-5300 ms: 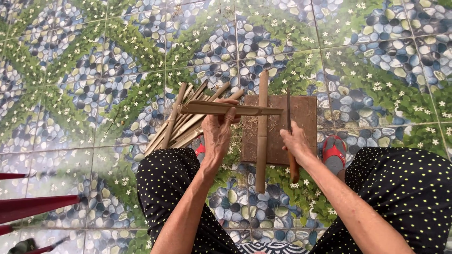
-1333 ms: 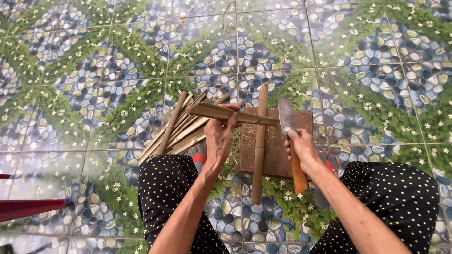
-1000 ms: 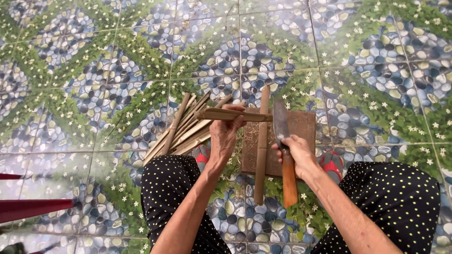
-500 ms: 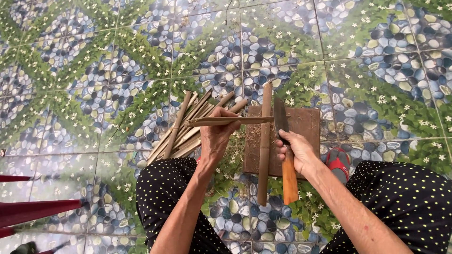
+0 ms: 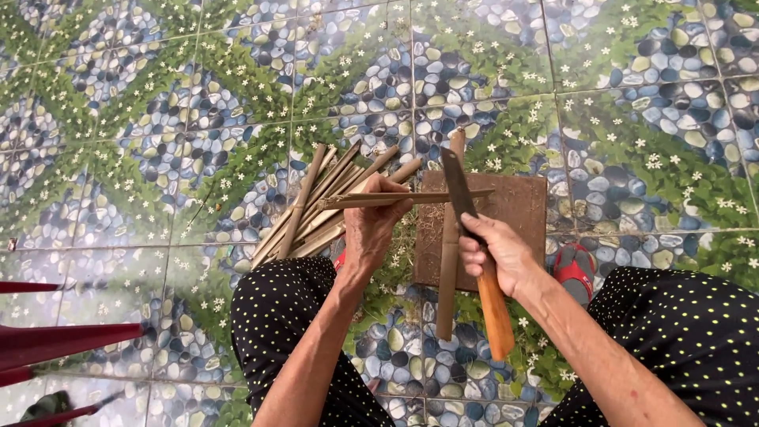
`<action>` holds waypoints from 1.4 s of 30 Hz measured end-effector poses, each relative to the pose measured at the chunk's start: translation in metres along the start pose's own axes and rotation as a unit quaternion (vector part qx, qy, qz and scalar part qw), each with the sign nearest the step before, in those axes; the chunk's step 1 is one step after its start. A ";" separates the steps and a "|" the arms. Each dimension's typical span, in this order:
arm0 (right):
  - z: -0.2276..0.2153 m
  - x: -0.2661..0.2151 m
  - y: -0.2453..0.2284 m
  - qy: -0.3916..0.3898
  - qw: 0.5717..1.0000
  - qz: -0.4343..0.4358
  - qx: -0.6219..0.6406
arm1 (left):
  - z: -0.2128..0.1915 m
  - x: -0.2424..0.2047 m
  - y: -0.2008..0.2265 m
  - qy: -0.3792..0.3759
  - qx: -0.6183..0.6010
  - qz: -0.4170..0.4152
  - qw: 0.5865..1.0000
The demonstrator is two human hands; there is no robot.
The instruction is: A person sits on the floor and uses a knife to scrape and smooth a piece of wood or bamboo.
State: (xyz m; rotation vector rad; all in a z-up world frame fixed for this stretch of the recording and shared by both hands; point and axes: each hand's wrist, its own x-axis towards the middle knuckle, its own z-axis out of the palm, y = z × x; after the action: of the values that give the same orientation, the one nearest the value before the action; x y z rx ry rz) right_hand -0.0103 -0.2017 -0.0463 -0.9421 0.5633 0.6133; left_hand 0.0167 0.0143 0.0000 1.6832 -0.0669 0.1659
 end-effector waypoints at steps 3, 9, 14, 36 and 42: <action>0.001 0.002 0.000 0.020 1.000 -0.013 0.008 | -0.002 -0.003 -0.011 -0.002 0.025 0.000 1.000; 0.000 0.002 0.000 0.006 1.000 -0.006 0.000 | 0.001 -0.002 -0.011 -0.003 0.008 -0.011 1.000; 0.019 -0.011 -0.001 -0.009 1.000 -0.021 -0.009 | 0.002 -0.003 -0.014 -0.003 0.035 -0.018 0.999; 0.031 -0.054 -0.021 -0.100 0.966 -0.156 -0.180 | 0.034 -0.012 -0.058 0.019 -0.241 -0.235 0.941; 0.027 -0.046 -0.033 -0.012 0.975 -0.147 -0.165 | 0.035 -0.017 -0.025 -0.024 -0.225 -0.219 0.949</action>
State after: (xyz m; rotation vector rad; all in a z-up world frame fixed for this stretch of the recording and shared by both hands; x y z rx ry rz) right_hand -0.0151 -0.2037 0.0165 -1.3016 0.2950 0.4562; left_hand 0.0058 -0.0184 -0.0306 1.2076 0.2193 -0.2138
